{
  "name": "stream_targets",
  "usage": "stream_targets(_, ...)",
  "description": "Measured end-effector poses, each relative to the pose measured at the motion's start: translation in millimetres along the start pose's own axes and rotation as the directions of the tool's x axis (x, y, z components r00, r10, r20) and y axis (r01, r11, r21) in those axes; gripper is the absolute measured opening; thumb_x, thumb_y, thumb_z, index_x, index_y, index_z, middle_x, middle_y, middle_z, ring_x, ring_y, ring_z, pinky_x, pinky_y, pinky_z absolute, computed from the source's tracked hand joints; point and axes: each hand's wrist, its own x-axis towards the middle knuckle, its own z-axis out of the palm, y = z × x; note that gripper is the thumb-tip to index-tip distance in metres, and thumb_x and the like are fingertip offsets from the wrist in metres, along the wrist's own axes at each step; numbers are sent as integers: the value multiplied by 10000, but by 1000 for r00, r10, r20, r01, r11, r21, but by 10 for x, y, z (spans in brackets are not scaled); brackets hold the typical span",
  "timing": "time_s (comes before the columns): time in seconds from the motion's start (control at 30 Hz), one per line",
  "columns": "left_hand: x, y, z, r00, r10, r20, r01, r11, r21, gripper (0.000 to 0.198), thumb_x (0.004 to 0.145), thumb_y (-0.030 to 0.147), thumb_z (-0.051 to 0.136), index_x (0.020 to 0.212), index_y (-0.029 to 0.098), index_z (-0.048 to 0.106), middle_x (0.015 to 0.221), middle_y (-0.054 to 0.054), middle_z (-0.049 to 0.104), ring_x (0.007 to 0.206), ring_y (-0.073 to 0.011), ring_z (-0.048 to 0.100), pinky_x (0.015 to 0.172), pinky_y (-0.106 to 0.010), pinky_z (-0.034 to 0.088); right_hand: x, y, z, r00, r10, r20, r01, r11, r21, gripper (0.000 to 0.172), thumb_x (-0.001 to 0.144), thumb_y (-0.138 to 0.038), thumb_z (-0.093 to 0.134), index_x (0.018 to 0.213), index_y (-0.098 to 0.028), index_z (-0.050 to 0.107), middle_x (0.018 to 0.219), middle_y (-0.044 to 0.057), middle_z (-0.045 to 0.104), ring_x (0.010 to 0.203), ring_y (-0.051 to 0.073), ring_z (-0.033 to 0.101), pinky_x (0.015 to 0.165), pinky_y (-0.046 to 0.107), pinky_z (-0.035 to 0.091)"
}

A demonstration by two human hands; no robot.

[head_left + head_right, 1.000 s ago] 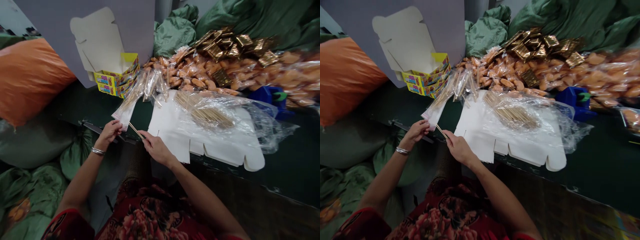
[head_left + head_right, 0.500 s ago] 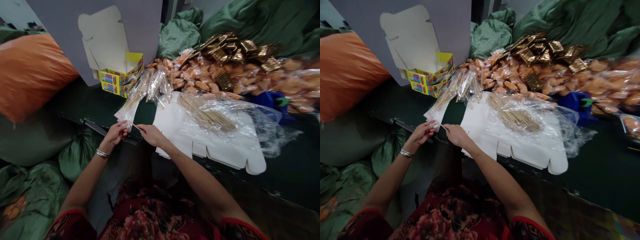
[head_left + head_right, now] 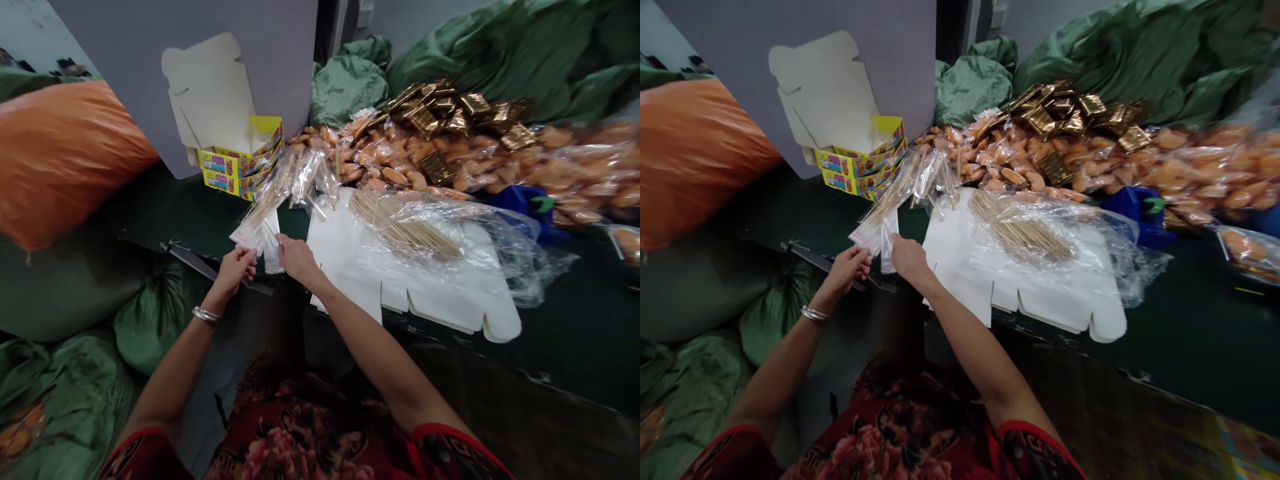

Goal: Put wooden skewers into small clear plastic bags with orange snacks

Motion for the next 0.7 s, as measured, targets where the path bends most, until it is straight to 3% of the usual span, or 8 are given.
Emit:
stream_targets(0.13, 96, 54, 149, 996, -60, 67, 58, 998, 28, 373, 762, 477, 681, 807, 133, 543, 565, -9, 597, 380, -87, 533, 369, -169, 357, -81, 55, -9, 1000, 6, -5, -5, 999, 36, 369, 926, -164, 378, 1259, -210, 531, 1059, 115, 690, 962, 253, 649, 798, 331, 456)
stream_targets(0.27, 194, 58, 369, 971, -137, 197, 135, 991, 23, 340, 738, 423, 710, 725, 133, 532, 520, -18, 578, 380, -107, 531, 391, -194, 381, -48, 3, -62, 1000, -19, -3, 19, 995, 95, 340, 895, -169, 424, 1205, -166, 564, 1053, 116, 692, 960, 248, 646, 777, 300, 449)
stream_targets(0.5, 219, -3, 469, 972, -93, 215, 116, 988, -101, 272, 686, 268, 719, 712, 151, 474, 549, 29, 557, 391, -59, 468, 421, -190, 393, -307, 97, -191, 999, -44, -10, 45, 979, 196, 506, 884, -195, 470, 1376, -126, 376, 988, 81, 703, 841, 184, 652, 699, 234, 443)
stream_targets(0.6, 199, -40, 519, 967, -63, 248, 102, 984, -147, 297, 641, 234, 754, 728, 144, 485, 577, 16, 572, 433, -62, 491, 421, -173, 358, -475, 160, -189, 1000, 10, -14, -8, 987, 162, 370, 881, -138, 453, 1247, -128, 504, 951, 89, 704, 826, 179, 646, 720, 240, 432)
stream_targets(0.7, 155, -85, 583, 961, -45, 273, 94, 981, -171, 332, 594, 208, 791, 734, 139, 498, 540, 30, 543, 445, -67, 495, 439, -179, 362, -431, 165, -210, 998, 55, -6, -54, 992, 113, 215, 890, -155, 446, 997, -138, 632, 929, 123, 701, 859, 212, 644, 737, 271, 426)
